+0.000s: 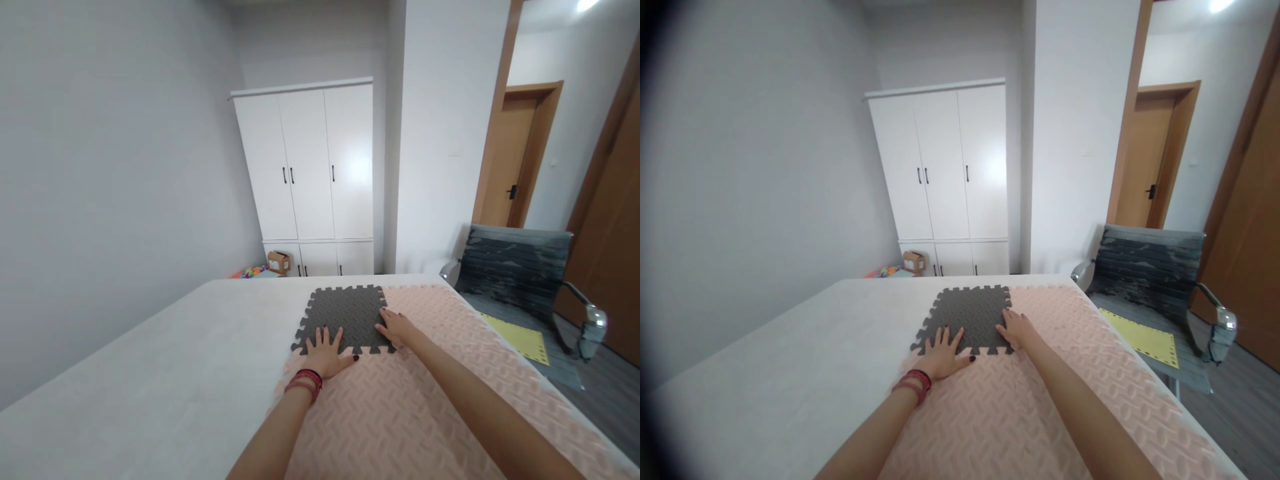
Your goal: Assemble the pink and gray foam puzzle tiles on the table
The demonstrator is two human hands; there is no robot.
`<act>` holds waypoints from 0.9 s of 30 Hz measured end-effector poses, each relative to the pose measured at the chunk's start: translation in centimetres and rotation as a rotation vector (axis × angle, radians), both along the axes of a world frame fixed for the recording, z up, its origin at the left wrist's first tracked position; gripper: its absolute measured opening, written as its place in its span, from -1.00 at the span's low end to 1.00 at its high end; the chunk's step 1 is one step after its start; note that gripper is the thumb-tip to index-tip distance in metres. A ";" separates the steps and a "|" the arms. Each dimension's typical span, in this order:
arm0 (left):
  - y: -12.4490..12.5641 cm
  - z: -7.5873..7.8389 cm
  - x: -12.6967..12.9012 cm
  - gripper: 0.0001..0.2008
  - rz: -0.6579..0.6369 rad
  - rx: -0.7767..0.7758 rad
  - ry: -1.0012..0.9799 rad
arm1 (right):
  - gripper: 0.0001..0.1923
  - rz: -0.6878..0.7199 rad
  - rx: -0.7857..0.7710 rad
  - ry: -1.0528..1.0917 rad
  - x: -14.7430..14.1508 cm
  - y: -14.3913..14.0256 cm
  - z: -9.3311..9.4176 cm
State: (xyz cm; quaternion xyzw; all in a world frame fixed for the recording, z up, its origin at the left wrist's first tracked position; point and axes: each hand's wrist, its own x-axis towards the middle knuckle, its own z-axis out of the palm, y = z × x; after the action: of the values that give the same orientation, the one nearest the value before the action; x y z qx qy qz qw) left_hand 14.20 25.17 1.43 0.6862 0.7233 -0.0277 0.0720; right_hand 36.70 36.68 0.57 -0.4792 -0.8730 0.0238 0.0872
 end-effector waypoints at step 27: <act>0.1 -1.0 -1.4 0.00 -0.048 0.058 -0.113 | -0.42 -0.095 -0.102 0.000 -1.9 10.8 0.1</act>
State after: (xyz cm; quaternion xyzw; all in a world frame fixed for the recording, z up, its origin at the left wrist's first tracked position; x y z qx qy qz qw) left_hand 12.80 25.30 0.42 0.7056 0.7019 0.0302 0.0923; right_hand 34.75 47.47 0.65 -0.5240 -0.8470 0.0638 0.0635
